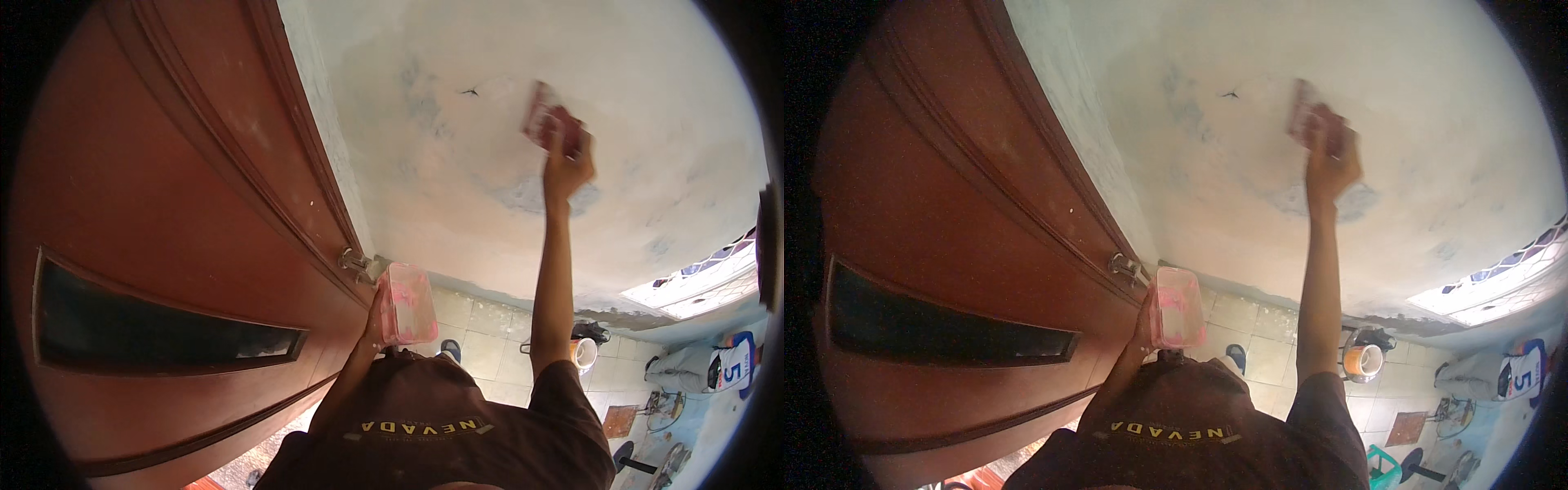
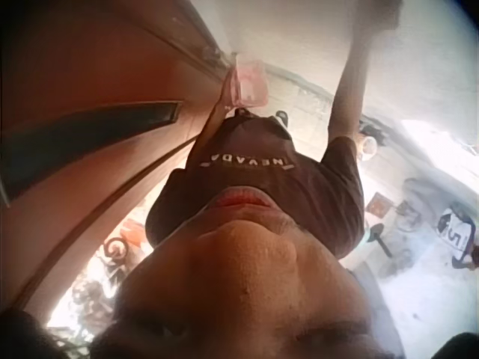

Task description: The person applies plaster to a ceiling using a spreader, repeatedly taking more plaster from a container.

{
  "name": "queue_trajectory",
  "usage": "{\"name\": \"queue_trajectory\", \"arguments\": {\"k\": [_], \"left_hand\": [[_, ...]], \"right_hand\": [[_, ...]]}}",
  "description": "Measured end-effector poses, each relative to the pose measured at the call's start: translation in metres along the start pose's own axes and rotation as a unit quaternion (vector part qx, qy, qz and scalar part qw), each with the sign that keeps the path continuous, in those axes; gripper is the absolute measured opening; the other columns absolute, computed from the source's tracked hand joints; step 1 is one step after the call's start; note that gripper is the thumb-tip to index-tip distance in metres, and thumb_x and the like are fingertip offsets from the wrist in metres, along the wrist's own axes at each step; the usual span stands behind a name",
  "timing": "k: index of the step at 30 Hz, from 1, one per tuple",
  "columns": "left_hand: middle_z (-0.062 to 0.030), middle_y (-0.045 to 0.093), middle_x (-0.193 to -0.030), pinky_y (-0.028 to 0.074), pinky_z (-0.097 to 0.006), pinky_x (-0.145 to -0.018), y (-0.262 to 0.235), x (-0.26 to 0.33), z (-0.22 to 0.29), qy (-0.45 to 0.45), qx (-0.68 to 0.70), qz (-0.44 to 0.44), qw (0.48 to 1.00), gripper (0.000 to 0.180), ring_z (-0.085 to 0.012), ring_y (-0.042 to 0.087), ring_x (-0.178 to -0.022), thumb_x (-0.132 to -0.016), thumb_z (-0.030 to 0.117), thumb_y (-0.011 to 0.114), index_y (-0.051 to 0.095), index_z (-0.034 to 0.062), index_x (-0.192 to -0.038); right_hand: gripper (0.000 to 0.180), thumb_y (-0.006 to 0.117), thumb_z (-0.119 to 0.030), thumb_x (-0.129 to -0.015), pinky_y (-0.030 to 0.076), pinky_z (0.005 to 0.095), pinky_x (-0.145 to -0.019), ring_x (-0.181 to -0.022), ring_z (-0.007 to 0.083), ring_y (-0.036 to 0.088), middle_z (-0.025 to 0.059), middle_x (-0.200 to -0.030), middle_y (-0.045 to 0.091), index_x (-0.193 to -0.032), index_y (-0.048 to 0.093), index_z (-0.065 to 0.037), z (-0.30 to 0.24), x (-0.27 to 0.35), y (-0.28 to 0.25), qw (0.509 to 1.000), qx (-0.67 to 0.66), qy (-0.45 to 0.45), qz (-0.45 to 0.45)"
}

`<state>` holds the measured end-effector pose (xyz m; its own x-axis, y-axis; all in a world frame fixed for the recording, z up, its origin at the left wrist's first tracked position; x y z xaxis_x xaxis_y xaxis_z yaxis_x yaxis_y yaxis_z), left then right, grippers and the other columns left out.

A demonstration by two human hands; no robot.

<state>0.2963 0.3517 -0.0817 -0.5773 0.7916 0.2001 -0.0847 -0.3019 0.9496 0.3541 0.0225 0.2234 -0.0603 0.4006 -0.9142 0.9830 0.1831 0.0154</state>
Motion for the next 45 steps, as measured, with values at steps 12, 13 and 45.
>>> {"name": "queue_trajectory", "arguments": {"k": [12, 13, 45], "left_hand": [[-0.0063, 0.058, -0.137, 0.052, -0.044, -0.104, -0.005, 0.016, 0.006, 0.048, -0.027, -0.013, 0.998, 0.060, -0.0252, 0.059, -0.124, -0.105, 0.056, 0.048, 0.047, 0.0148, -0.148], [-0.0067, 0.058, -0.137, 0.052, -0.044, -0.103, -0.006, 0.022, 0.006, 0.055, -0.029, 0.010, 0.998, 0.059, -0.0249, 0.059, -0.124, -0.105, 0.056, 0.047, 0.047, 0.0143, -0.147], [-0.0115, 0.055, -0.142, 0.051, -0.050, -0.106, -0.035, -0.003, -0.010, -0.056, 0.042, -0.065, 0.995, 0.069, -0.0298, 0.057, -0.128, -0.105, 0.063, 0.041, 0.043, 0.0120, -0.151]], "right_hand": [[0.008, 0.068, -0.009, -0.091, 0.058, 0.0398, -0.073, -0.089, 0.0279, 0.070, 0.0073, -0.098, 0.074, -0.098, 0.072, -0.008, -0.034, 0.188, 0.106, 0.941, -0.057, -0.027, -0.331], [0.010, 0.068, -0.010, -0.090, 0.058, 0.0405, -0.072, -0.089, 0.0280, 0.070, 0.0074, -0.097, 0.073, -0.099, 0.072, -0.008, -0.031, 0.211, 0.118, 0.925, -0.022, -0.034, -0.377], [0.014, 0.069, -0.005, -0.079, 0.044, 0.0408, -0.066, -0.076, 0.0283, 0.068, 0.0036, -0.086, 0.074, -0.091, 0.073, -0.012, -0.004, -0.011, 0.040, 0.956, 0.164, -0.172, -0.172]]}}
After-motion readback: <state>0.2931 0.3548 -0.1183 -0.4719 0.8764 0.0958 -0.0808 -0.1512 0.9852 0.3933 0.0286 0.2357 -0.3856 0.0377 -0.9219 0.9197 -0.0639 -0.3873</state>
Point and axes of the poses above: each hand's wrist, its own x-axis away from the middle knuckle, its own y-axis out of the palm, z = x × y, the point moved 1 cm from there along -x, towards the middle knuckle
